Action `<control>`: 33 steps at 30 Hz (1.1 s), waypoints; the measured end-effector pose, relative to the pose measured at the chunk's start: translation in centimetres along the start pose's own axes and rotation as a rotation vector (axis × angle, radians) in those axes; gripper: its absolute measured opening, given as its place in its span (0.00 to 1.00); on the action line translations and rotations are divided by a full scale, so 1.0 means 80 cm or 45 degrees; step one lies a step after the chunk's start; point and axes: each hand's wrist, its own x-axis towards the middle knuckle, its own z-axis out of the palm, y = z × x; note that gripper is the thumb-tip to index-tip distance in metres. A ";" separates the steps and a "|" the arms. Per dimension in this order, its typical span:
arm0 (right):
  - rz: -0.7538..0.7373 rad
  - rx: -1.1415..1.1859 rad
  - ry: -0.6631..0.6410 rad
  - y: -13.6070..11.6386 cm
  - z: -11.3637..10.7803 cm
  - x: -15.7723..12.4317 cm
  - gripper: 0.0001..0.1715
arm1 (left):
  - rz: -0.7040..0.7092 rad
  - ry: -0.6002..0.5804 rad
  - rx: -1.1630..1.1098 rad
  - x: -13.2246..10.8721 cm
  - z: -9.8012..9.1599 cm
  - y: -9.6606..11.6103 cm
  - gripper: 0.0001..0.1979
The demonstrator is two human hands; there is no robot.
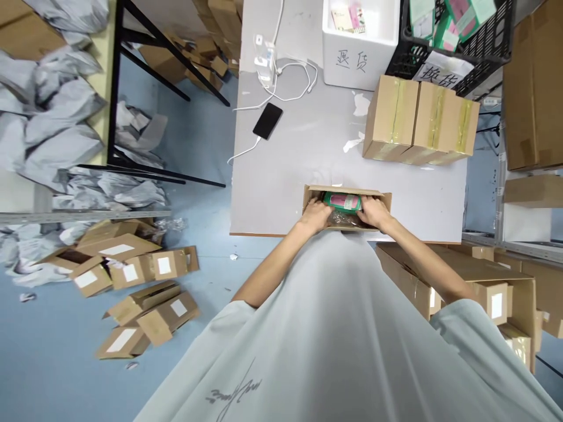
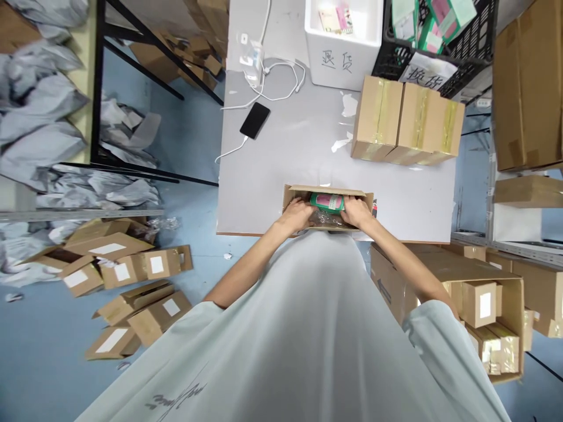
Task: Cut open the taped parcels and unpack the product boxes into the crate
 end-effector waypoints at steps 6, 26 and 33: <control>0.052 0.012 -0.037 0.010 0.012 0.000 0.25 | 0.100 0.271 -0.379 -0.046 -0.035 -0.017 0.21; 0.007 -0.203 -0.264 -0.012 -0.003 0.009 0.48 | -0.396 0.964 -0.722 -0.091 0.033 -0.079 0.22; 0.003 -0.232 -0.295 -0.035 -0.010 0.018 0.39 | 0.135 0.139 -0.376 -0.013 0.000 0.003 0.25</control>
